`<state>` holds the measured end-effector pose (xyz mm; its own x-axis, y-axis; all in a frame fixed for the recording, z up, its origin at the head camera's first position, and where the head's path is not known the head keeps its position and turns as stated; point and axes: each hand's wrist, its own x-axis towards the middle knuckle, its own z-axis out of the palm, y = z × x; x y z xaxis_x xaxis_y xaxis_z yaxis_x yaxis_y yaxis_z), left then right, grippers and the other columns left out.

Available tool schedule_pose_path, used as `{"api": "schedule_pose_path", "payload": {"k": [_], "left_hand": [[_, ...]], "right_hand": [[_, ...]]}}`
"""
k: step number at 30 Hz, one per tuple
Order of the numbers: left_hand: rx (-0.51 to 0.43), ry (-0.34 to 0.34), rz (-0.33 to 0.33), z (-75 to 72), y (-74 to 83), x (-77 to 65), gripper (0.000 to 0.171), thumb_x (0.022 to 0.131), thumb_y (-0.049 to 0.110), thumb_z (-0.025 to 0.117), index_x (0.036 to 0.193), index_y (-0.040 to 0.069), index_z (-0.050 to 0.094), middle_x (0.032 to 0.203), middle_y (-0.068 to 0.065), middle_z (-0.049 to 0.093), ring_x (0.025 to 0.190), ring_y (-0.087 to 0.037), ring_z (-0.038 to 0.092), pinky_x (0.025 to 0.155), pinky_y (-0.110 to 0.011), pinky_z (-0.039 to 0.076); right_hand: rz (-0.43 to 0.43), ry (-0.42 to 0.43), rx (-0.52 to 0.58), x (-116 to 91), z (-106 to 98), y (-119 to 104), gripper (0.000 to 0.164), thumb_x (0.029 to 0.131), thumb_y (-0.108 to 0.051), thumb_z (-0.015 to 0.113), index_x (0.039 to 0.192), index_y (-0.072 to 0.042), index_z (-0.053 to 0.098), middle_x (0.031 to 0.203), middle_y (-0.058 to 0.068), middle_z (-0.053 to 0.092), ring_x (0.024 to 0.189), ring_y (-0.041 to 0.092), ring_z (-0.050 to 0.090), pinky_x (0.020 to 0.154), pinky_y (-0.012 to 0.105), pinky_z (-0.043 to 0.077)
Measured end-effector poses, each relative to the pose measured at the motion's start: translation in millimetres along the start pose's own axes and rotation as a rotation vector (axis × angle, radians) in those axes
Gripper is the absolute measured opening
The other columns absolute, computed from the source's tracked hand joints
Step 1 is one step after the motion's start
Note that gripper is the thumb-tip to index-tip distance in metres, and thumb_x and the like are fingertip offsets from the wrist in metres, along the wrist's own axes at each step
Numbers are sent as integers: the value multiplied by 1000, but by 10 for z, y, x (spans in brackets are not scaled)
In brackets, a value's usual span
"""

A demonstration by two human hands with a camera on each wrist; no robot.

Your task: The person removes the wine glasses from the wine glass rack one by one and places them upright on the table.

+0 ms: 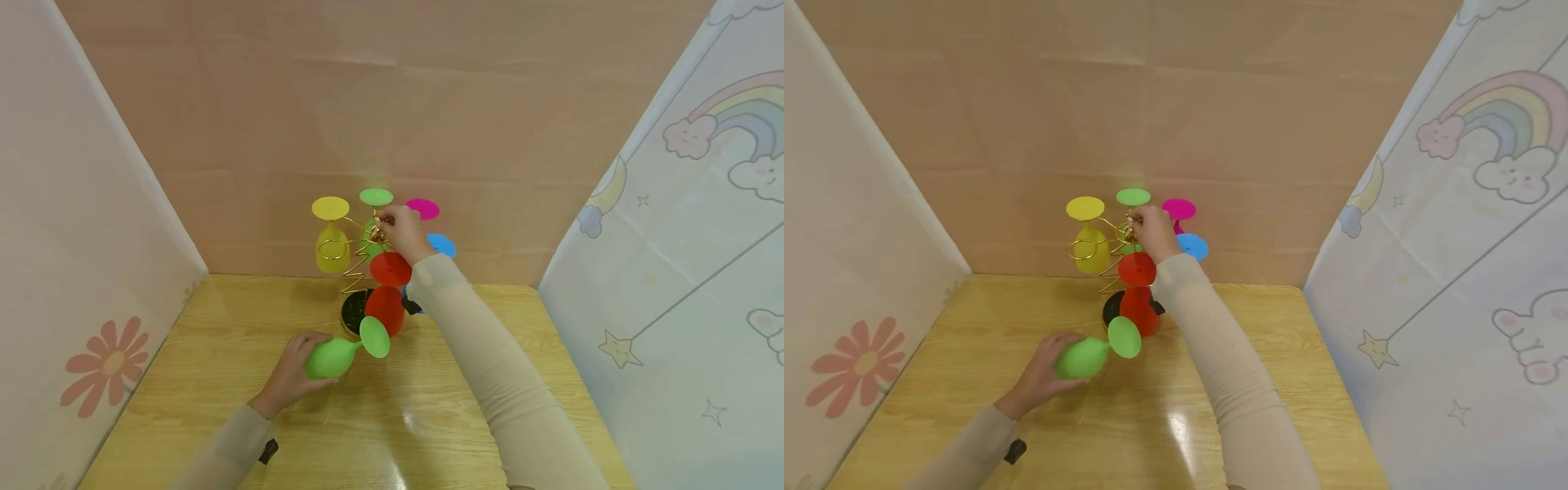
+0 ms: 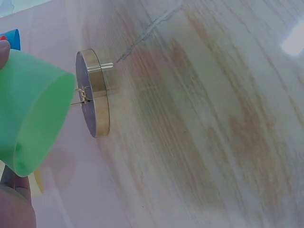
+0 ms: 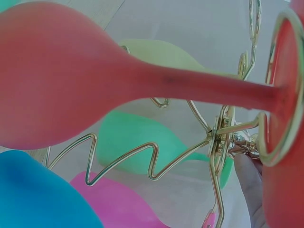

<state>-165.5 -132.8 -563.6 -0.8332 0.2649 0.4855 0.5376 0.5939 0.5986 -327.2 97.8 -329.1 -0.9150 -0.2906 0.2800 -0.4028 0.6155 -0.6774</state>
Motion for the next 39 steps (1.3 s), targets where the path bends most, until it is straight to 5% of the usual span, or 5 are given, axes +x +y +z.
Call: {"api": "schedule_pose_path", "payload": {"k": [12, 22, 39], "left_hand": [[105, -15, 155, 14, 73, 111, 88, 56, 27, 102, 133, 17, 61, 127, -11, 58, 117, -36, 54, 86, -59, 52], [181, -87, 243, 1, 159, 223, 82, 61, 39, 98, 132, 17, 63, 127, -8, 60, 115, -30, 54, 90, -53, 49], [231, -264, 211, 19, 304, 323, 80, 65, 42, 96, 134, 16, 64, 126, -7, 60, 117, -28, 53, 92, -52, 49]], "right_hand": [[9, 7, -11, -19, -8, -16, 23, 99, -2, 63, 120, -2, 73, 114, 14, 72, 105, 28, 69, 91, 36, 58], [12, 3, -4, -16, -8, -14, 25, 99, -4, 63, 123, -1, 72, 116, 15, 72, 108, 28, 69, 92, 36, 58], [-13, 16, -2, 0, -11, 15, 25, 98, -3, 65, 122, 1, 72, 115, 15, 72, 108, 29, 69, 92, 37, 57]]}}
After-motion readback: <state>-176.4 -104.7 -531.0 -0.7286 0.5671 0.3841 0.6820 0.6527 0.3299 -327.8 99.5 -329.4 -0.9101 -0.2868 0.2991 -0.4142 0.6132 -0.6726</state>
